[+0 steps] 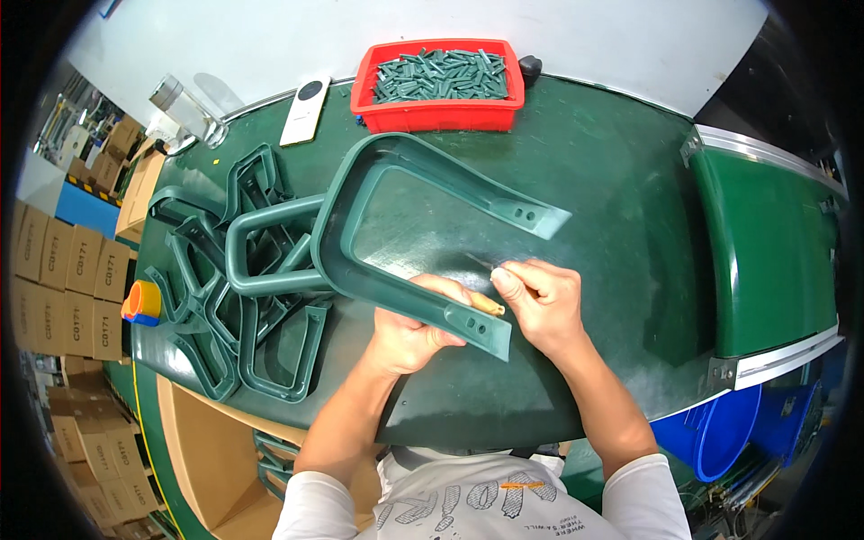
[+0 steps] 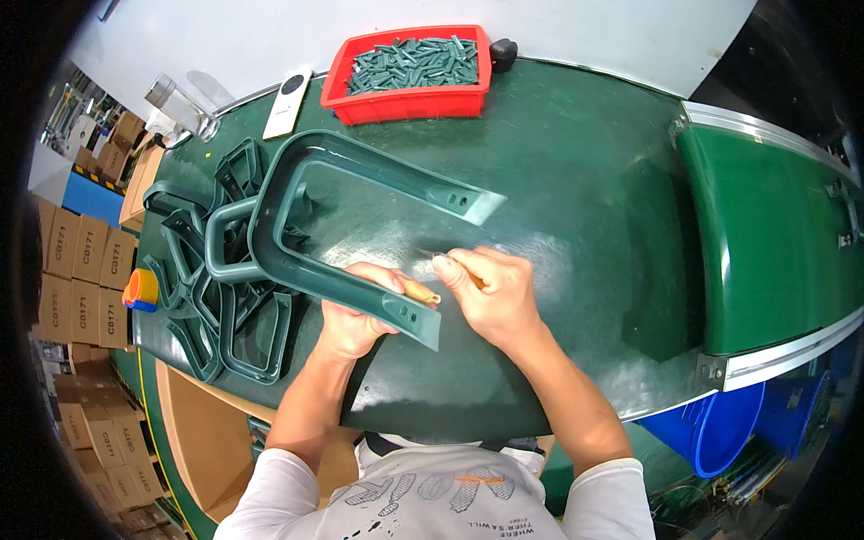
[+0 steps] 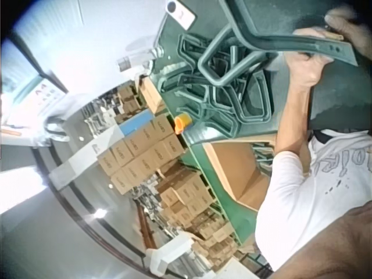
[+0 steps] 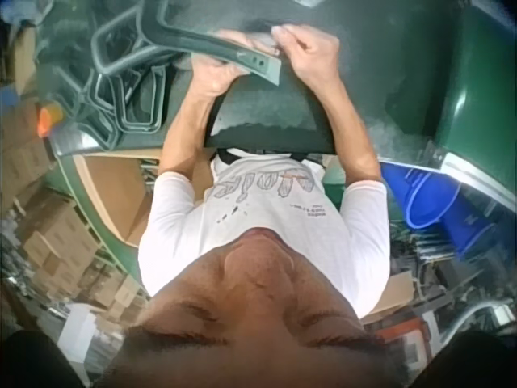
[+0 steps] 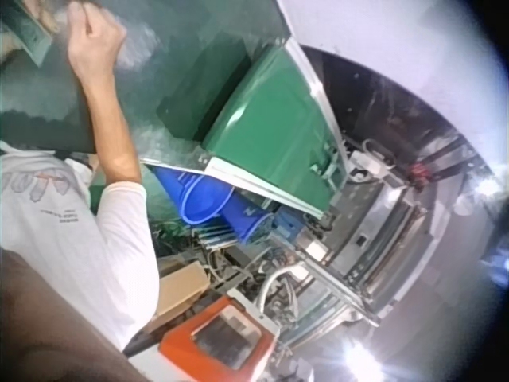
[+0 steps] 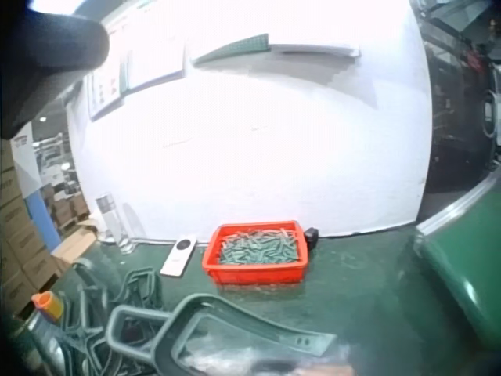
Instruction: Use a small tool to clean edges of green plastic parts and pack them into a cardboard box.
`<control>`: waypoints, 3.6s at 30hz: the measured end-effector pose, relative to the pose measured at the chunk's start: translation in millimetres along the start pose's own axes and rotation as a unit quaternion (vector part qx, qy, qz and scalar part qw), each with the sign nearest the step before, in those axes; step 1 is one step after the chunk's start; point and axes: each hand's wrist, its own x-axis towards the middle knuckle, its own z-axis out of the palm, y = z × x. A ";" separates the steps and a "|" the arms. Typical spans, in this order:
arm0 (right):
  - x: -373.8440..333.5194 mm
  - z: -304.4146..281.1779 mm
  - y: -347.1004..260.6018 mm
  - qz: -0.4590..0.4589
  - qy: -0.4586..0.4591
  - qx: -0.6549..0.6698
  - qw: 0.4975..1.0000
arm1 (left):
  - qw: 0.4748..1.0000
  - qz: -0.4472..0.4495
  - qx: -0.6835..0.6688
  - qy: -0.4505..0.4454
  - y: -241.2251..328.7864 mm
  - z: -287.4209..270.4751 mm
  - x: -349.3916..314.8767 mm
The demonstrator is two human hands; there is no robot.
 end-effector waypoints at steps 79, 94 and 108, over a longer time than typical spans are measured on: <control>6.3 -22.9 19.7 0.064 0.192 0.007 0.979 | 0.995 -0.005 -0.045 0.085 6.2 -12.5 5.5; 3.9 -13.6 12.4 0.005 0.115 -0.045 0.992 | 0.995 0.001 -0.090 0.033 7.9 -10.5 2.8; 5.0 -15.4 11.3 -0.006 0.148 -0.062 0.987 | 0.990 -0.024 -0.136 0.033 6.1 -1.5 0.7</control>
